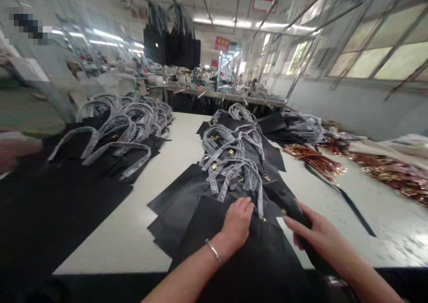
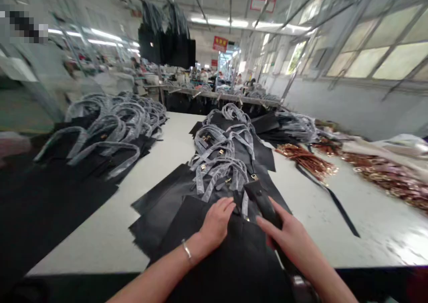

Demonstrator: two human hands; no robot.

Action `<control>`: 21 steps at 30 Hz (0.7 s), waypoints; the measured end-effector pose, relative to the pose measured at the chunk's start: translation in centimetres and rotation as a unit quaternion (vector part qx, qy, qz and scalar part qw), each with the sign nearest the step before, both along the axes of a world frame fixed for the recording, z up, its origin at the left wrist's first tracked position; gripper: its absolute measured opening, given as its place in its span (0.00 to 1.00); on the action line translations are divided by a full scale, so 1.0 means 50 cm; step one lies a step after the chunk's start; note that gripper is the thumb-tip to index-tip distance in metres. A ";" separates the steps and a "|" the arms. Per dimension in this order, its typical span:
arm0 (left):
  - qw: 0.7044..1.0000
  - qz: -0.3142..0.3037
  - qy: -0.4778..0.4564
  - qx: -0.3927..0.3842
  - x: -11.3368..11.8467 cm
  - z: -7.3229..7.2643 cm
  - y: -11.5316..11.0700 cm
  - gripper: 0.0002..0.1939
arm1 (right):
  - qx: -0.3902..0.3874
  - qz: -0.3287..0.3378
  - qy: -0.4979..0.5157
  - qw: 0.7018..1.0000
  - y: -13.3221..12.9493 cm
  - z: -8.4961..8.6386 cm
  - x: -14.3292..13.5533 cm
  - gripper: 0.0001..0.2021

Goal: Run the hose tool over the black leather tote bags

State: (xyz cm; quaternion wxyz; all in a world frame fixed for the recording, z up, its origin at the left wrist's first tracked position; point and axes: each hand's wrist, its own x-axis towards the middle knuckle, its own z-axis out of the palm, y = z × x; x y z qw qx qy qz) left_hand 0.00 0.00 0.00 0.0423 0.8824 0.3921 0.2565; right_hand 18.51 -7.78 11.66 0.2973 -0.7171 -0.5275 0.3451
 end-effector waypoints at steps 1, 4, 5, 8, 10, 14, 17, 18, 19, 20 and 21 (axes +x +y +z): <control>0.998 -0.048 0.014 -0.027 0.018 0.005 0.017 0.18 | -0.009 -0.011 0.010 1.000 -0.018 -0.019 0.008 0.40; 0.984 -0.129 0.031 -0.123 0.061 0.014 0.066 0.13 | -0.028 -0.038 0.042 0.998 -0.067 -0.073 0.029 0.42; 0.975 -0.137 0.030 -0.174 0.068 0.014 0.082 0.12 | -0.035 -0.044 0.057 0.997 -0.079 -0.088 0.034 0.44; 0.961 -0.086 -0.004 -0.262 0.070 0.012 0.123 0.11 | -0.040 -0.056 0.084 0.994 -0.103 -0.121 0.044 0.45; 0.955 -0.033 -0.040 -0.291 0.062 0.013 0.144 0.12 | -0.037 -0.054 0.091 0.994 -0.105 -0.132 0.045 0.45; 0.912 0.044 -0.108 -0.392 0.040 0.027 0.162 0.14 | -0.036 -0.020 0.101 0.994 -0.082 -0.132 0.033 0.42; 0.883 0.086 -0.160 -0.432 0.023 0.031 0.158 0.14 | -0.032 0.007 0.109 0.994 -0.057 -0.120 0.016 0.42; 0.877 0.099 -0.175 -0.436 0.018 0.031 0.155 0.14 | -0.030 0.012 0.110 0.993 -0.049 -0.115 0.009 0.42; 0.872 0.112 -0.190 -0.438 0.014 0.029 0.153 0.15 | -0.030 0.015 0.109 0.994 -0.042 -0.110 0.002 0.42; 0.868 0.124 -0.203 -0.437 0.009 0.028 0.150 0.15 | -0.029 0.016 0.106 0.994 -0.037 -0.104 -0.005 0.43; 0.866 0.134 -0.215 -0.432 0.006 0.025 0.147 0.16 | -0.029 0.017 0.102 0.994 -0.032 -0.099 -0.012 0.43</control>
